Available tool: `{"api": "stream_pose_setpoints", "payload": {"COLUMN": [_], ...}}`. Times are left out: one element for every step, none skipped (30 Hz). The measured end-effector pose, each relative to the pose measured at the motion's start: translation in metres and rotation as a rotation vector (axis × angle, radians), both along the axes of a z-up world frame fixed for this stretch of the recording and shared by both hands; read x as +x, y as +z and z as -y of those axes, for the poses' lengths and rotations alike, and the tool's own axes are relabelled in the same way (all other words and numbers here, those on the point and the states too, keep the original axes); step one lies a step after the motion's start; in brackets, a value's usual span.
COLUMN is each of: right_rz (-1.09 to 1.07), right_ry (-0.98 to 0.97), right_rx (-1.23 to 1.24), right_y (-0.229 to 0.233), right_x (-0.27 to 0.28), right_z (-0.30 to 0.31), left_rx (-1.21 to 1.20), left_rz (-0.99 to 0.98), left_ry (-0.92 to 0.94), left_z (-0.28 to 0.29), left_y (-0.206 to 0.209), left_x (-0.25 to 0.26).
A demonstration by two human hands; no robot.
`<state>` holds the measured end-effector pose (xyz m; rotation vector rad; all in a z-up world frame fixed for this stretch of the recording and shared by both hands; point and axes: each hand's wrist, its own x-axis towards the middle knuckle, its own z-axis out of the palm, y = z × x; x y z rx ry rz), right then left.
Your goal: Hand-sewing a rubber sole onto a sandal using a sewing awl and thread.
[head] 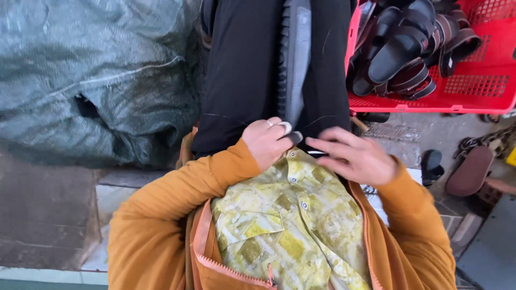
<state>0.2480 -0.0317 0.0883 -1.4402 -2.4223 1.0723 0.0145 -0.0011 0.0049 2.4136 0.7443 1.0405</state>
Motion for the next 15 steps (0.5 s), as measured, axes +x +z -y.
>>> {"api": "stream_pose_setpoints", "payload": {"right_rz": [-0.347, -0.354, -0.295, -0.235, -0.239, -0.319, -0.397, -0.401, -0.506, -0.611, -0.613, -0.637, -0.66, -0.662, -0.737], "right_ry": [-0.122, -0.133, -0.156, -0.179, -0.186, -0.243, -0.297, -0.302, -0.307, -0.31, -0.32, -0.322, -0.318, -0.324, -0.245], "right_rx": [0.106, 0.112, 0.188, 0.263, 0.27, 0.141, 0.006, 0.01, -0.043, -0.097, -0.091, 0.015, 0.124, 0.132, 0.046], "right_y": [-0.016, -0.025, -0.034, -0.043, -0.046, -0.05, -0.053, -0.05, -0.046, -0.042, -0.04, -0.037, -0.035, -0.03, -0.025], "right_x": [-0.011, -0.013, -0.014, -0.016, -0.015, -0.014, -0.013, -0.016, -0.019, -0.022, -0.026, -0.03, -0.034, -0.037, -0.041], "right_z": [0.001, -0.002, -0.005, -0.008, -0.004, 0.0, 0.004, 0.006, 0.009, 0.012, 0.011, 0.009, 0.005, 0.002, 0.0], "left_rx": [0.015, 0.02, -0.099, -0.218, -0.211, -0.395, -0.582, -0.58, -0.507, -0.434, -0.432, -0.328, -0.221, -0.215, -0.239], "left_rz": [0.029, 0.022, 0.066, 0.109, 0.103, 0.148, 0.192, 0.187, 0.129, 0.071, 0.068, 0.047, 0.027, 0.024, 0.091], "left_ry": [-0.032, -0.043, -0.055, -0.065, -0.073, -0.097, -0.119, -0.124, -0.136, -0.147, -0.158, -0.154, -0.146, -0.154, -0.127], "left_z": [-0.004, -0.007, -0.01, -0.012, -0.01, -0.009, -0.006, -0.006, -0.006, -0.005, -0.006, -0.007, -0.008, -0.01, -0.011], "left_y": [0.008, 0.015, 0.021, 0.028, 0.02, 0.012, 0.004, 0.005, 0.006, 0.007, 0.018, 0.029, 0.041, 0.053, 0.065], "left_x": [-0.005, -0.007, -0.008, -0.009, -0.01, -0.011, -0.012, -0.011, -0.011, -0.01, -0.009, -0.007, -0.006, -0.008, -0.01]}}
